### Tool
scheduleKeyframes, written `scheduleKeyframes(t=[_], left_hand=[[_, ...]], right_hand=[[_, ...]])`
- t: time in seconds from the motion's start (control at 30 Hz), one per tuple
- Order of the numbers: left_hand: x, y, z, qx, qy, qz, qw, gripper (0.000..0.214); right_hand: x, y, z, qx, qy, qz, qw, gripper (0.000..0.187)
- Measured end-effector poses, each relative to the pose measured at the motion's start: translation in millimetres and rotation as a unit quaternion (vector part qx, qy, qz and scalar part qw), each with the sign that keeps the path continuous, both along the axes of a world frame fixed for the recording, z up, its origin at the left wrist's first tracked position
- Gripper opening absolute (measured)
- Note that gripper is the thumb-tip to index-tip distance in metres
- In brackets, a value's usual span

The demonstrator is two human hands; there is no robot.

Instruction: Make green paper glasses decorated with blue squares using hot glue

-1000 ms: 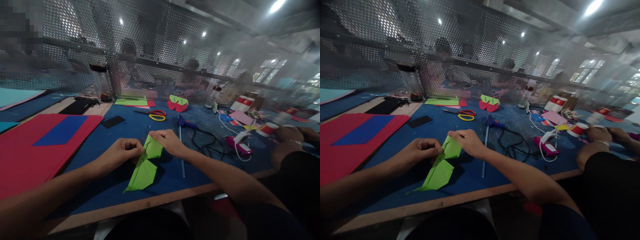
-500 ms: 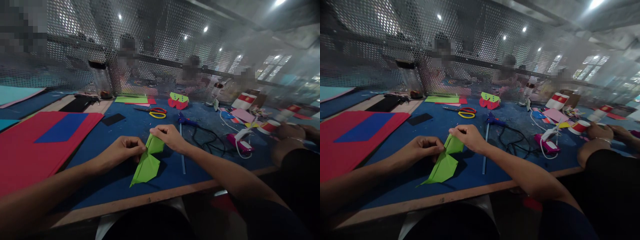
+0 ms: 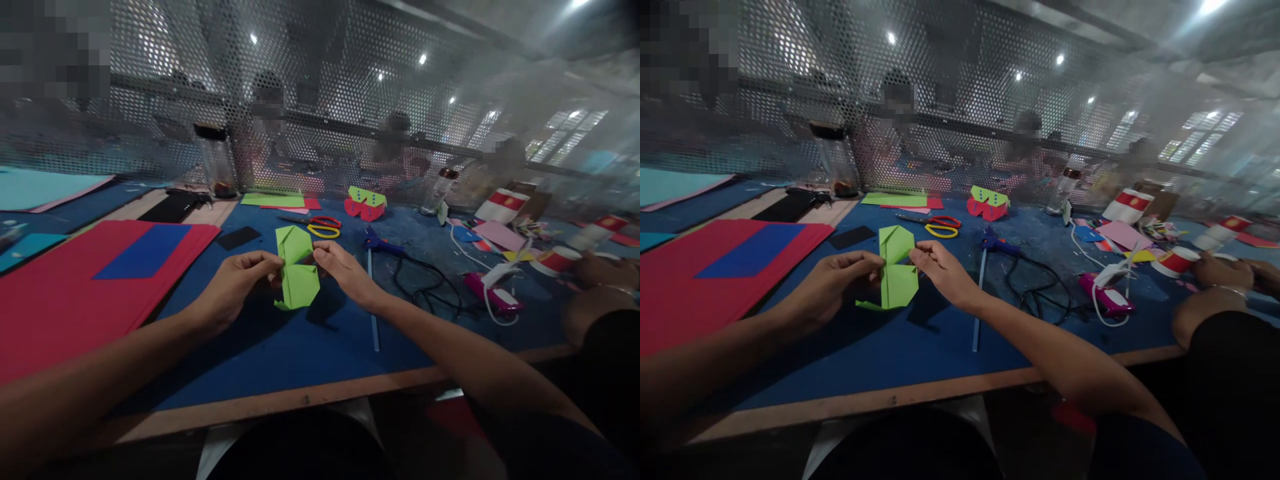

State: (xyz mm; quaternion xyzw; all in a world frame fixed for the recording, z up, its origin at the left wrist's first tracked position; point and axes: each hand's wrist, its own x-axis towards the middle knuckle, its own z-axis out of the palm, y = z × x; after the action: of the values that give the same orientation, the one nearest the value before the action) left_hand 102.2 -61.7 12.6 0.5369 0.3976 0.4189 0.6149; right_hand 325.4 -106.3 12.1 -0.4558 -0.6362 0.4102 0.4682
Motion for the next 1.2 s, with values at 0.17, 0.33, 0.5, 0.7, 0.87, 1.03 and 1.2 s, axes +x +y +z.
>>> scheduleKeyframes(t=[0.17, 0.33, 0.5, 0.7, 0.87, 1.03, 1.2], left_hand=[[-2.4, 4.9, -3.8, 0.009, -0.024, 0.03, 0.999, 0.044], [-4.1, 5.7, -6.6, 0.014, -0.039, 0.032, 0.999, 0.044], [-3.3, 1.8, -5.5, 0.029, -0.039, 0.008, 0.999, 0.039], [-1.3, -2.0, -1.8, 0.025, -0.035, -0.016, 0.999, 0.042], [-1.0, -3.1, -1.2, 0.038, -0.031, -0.025, 0.998, 0.04], [-2.0, -4.4, -1.8, 0.062, -0.032, -0.047, 0.996, 0.032], [-1.5, -3.4, -3.8, 0.068, -0.034, -0.057, 0.995, 0.029]], right_hand=[[-3.2, 0.0, -3.5, -0.046, 0.007, 0.028, 0.999, 0.067], [-9.2, -4.2, -6.6, -0.08, 0.0, 0.074, 0.994, 0.079], [-8.9, -5.7, -9.4, -0.064, -0.054, 0.073, 0.994, 0.049], [-7.8, -7.0, -8.3, -0.091, -0.043, 0.054, 0.993, 0.045], [-9.2, -8.2, -4.1, -0.085, -0.042, 0.049, 0.994, 0.039], [-7.4, -7.1, -4.8, -0.081, -0.071, 0.045, 0.993, 0.033], [-6.2, -6.8, -4.5, -0.08, -0.094, 0.036, 0.992, 0.034]])
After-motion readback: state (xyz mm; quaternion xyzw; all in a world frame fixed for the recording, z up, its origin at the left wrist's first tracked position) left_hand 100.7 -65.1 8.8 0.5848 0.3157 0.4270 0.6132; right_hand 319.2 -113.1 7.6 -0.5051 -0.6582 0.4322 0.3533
